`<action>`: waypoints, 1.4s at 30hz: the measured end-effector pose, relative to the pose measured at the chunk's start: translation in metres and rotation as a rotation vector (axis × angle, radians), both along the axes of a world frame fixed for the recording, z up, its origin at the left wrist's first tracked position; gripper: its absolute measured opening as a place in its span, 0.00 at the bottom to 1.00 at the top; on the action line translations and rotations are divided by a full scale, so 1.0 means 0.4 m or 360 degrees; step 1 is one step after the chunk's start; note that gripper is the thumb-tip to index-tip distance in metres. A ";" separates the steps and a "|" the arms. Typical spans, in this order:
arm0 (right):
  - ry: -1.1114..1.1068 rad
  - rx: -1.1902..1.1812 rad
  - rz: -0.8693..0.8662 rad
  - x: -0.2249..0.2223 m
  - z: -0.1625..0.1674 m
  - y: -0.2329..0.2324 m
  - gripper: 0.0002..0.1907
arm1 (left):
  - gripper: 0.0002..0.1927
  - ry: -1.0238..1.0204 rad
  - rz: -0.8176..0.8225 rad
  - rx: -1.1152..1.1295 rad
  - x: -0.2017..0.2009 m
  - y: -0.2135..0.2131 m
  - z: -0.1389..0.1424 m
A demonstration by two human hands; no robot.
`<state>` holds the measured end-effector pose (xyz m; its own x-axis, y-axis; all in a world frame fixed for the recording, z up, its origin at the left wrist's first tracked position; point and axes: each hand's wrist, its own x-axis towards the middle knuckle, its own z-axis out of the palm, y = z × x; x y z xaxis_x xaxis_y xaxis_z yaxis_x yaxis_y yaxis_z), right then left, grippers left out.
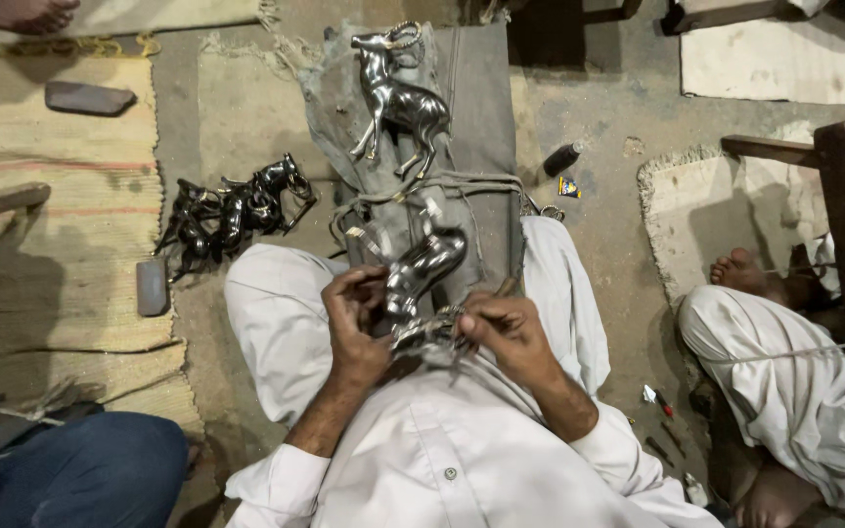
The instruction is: The person sits cross-legged on the floor holding a metal animal figurine against a cloth-covered sandbag and works its surface with a small hand tool, rotating the figurine to reach different areas. Other finished metal animal figurines lie on the mat beside them.
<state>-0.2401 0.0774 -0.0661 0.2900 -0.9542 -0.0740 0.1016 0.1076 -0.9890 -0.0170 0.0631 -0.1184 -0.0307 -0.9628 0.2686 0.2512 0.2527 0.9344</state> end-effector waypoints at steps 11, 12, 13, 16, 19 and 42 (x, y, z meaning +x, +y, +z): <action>-0.0997 0.0897 0.0051 0.052 -0.082 -0.023 0.13 | 0.32 -0.1275 0.0521 -0.0516 0.001 -0.102 0.130; -0.1041 0.0970 -0.0001 0.045 -0.098 -0.023 0.13 | 0.32 -0.1345 0.0505 -0.0570 0.004 -0.116 0.136; -0.1085 0.0953 -0.0016 0.036 -0.113 -0.025 0.12 | 0.32 -0.1414 0.0490 -0.0625 0.009 -0.133 0.141; -0.0939 0.0865 -0.0098 0.000 -0.154 -0.016 0.11 | 0.32 -0.1581 0.0273 -0.0698 0.027 -0.172 0.154; -0.0295 0.0649 -0.0203 -0.034 -0.182 -0.019 0.15 | 0.32 -0.1692 0.0096 -0.0744 0.024 -0.211 0.163; 0.1035 -0.0926 -0.0354 0.025 0.112 -0.212 0.08 | 0.31 -0.1795 -0.0046 -0.0769 0.016 -0.244 0.140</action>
